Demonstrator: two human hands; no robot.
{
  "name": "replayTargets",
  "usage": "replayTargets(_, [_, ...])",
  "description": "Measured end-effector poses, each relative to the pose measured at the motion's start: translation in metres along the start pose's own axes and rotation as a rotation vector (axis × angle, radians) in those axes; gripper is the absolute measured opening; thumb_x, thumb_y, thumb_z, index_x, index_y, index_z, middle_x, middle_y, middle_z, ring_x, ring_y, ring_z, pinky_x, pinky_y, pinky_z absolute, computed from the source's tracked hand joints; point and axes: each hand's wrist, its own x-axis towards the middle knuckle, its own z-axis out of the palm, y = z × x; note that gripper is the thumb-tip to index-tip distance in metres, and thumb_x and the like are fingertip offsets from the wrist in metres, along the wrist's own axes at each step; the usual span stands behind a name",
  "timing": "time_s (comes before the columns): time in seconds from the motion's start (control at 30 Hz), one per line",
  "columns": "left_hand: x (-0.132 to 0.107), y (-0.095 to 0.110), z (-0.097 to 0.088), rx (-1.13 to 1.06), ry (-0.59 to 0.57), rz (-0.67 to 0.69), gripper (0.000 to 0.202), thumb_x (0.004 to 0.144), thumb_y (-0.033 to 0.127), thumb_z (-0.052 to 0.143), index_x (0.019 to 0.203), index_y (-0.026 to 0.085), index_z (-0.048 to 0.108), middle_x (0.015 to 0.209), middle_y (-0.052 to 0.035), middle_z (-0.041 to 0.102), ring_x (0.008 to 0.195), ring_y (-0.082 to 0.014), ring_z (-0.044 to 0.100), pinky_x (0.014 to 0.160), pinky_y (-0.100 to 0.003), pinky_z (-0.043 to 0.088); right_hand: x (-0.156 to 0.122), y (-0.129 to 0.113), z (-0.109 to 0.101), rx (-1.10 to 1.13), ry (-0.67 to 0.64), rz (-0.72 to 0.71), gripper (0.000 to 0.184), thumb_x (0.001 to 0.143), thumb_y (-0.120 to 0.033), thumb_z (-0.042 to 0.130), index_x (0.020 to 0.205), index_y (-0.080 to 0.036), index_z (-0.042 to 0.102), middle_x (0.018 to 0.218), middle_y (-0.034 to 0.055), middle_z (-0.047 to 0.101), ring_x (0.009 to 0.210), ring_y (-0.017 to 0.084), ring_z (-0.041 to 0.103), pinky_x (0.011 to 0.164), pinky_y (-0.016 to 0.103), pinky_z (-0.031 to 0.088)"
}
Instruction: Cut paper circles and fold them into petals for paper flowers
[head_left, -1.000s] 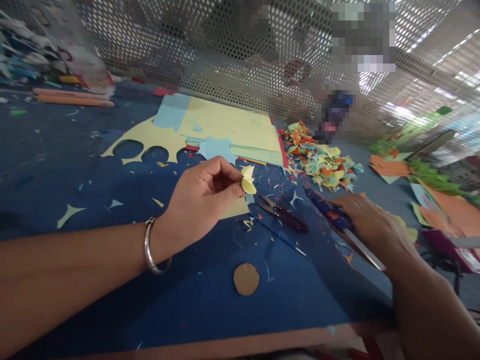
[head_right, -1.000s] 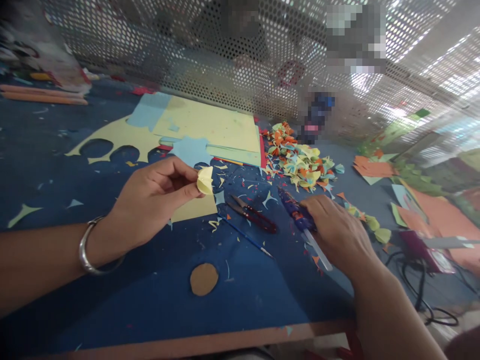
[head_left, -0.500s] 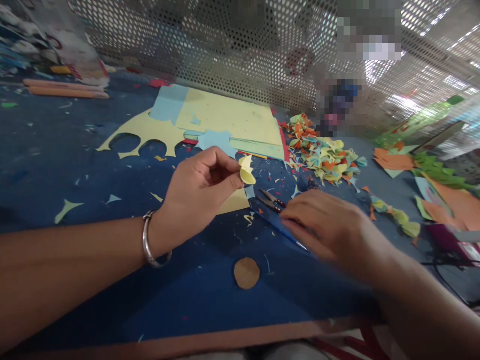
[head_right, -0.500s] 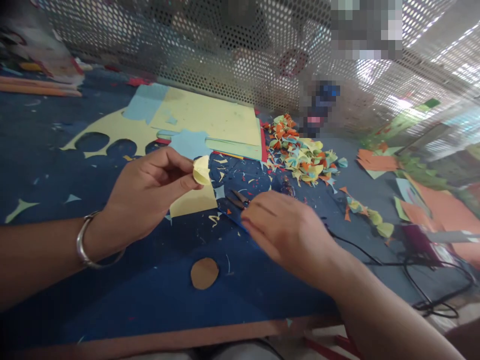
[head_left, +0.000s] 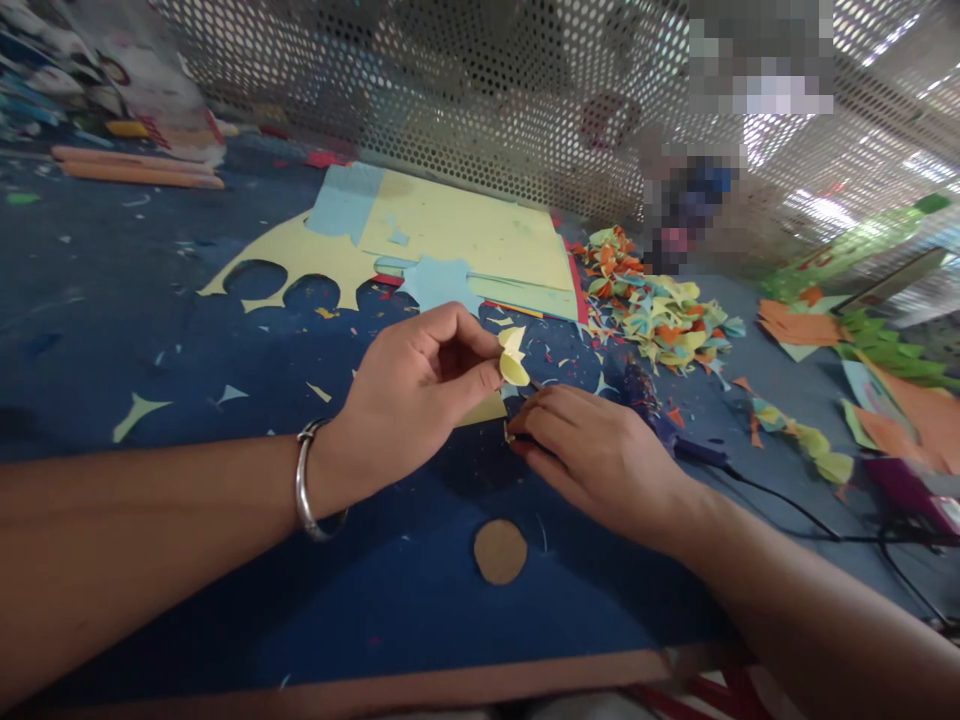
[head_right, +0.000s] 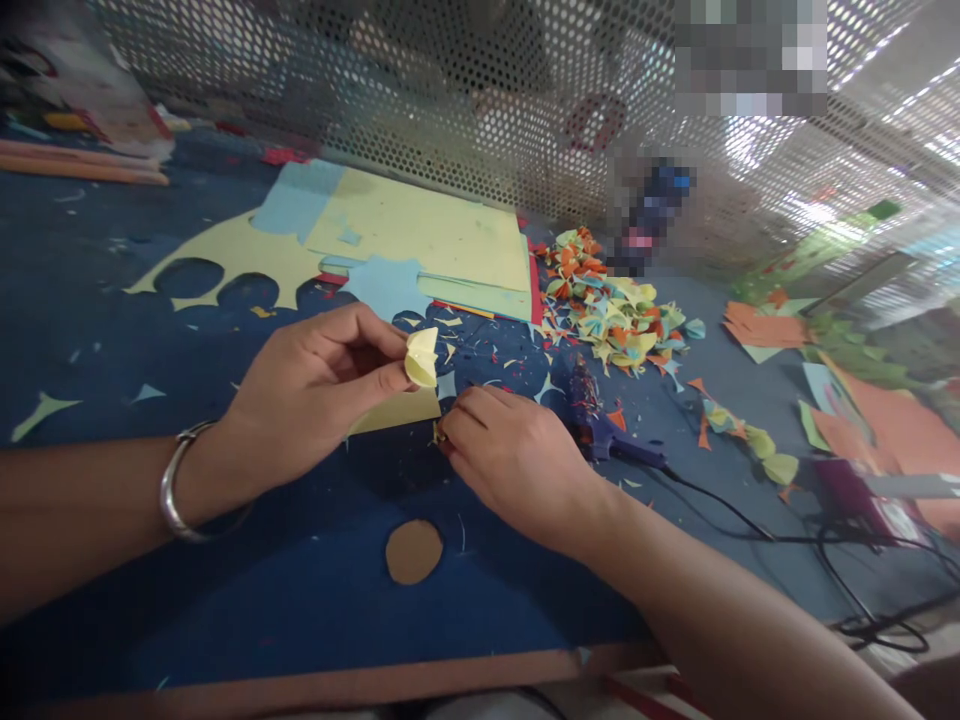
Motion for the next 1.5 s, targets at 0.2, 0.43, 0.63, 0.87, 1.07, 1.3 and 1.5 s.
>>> replayTargets(0.2, [0.002,0.001,-0.001,0.022,-0.038,-0.041,0.009,0.08,0.02,0.072,0.083,0.02,0.064,0.079,0.0008,0.068,0.069,-0.0132,0.06,0.064,-0.027,0.047,0.0,0.001,0.002,0.026,0.033,-0.014,0.021,0.098,-0.009,0.052,0.093,-0.007,0.072,0.086,0.0129,0.071,0.083,0.025,0.068,0.076,0.039,0.059])
replayTargets(0.43, [0.003,-0.003,0.0,-0.069,-0.166,-0.159,0.011,0.08,0.022,0.071,0.082,0.019,0.061,0.078,0.002,0.063,0.07,-0.0114,0.057,0.064,-0.024,0.047,-0.01,0.004,-0.017,0.098,0.184,0.094,0.013,0.098,-0.011,0.056,0.1,-0.011,0.069,0.096,0.0108,0.071,0.089,0.02,0.067,0.08,0.033,0.054])
replayTargets(0.63, [0.003,0.001,0.004,0.059,-0.293,-0.154,0.007,0.077,0.019,0.068,0.079,0.019,0.061,0.076,0.0016,0.062,0.069,-0.0121,0.057,0.064,-0.025,0.046,-0.017,0.004,-0.026,0.087,0.231,0.115,0.012,0.098,-0.012,0.057,0.102,-0.014,0.068,0.098,0.01,0.071,0.092,0.02,0.066,0.082,0.033,0.053])
replayTargets(0.87, [0.002,0.003,0.005,0.131,-0.34,-0.096,0.005,0.076,0.016,0.063,0.08,0.019,0.061,0.076,0.0022,0.061,0.068,-0.0122,0.057,0.063,-0.025,0.045,-0.017,0.003,-0.024,0.086,0.175,0.1,0.013,0.1,-0.015,0.055,0.103,-0.017,0.067,0.097,0.0085,0.072,0.091,0.02,0.067,0.082,0.034,0.054])
replayTargets(1.07, [-0.001,0.008,0.003,0.273,-0.354,-0.019,0.005,0.077,0.015,0.06,0.08,0.019,0.063,0.075,0.0019,0.064,0.067,-0.0124,0.059,0.062,-0.024,0.045,-0.018,0.003,-0.023,0.077,0.152,0.097,0.012,0.1,-0.015,0.056,0.101,-0.015,0.068,0.097,0.0094,0.072,0.093,0.021,0.067,0.083,0.034,0.053])
replayTargets(1.3, [-0.002,0.011,0.003,0.358,-0.334,0.039,0.009,0.076,0.012,0.061,0.079,0.02,0.065,0.071,0.0042,0.066,0.061,-0.0099,0.059,0.059,-0.022,0.044,-0.016,0.001,-0.023,0.06,0.132,0.089,0.014,0.101,-0.017,0.053,0.102,-0.017,0.067,0.097,0.0095,0.072,0.093,0.021,0.067,0.082,0.035,0.055])
replayTargets(1.5, [-0.003,0.012,0.003,0.372,-0.348,0.055,0.01,0.076,0.012,0.061,0.079,0.02,0.065,0.074,0.004,0.069,0.065,-0.0106,0.063,0.062,-0.022,0.047,-0.016,0.002,-0.022,0.049,0.113,0.081,0.016,0.102,-0.018,0.052,0.1,-0.016,0.068,0.098,0.0106,0.073,0.094,0.022,0.068,0.082,0.037,0.056])
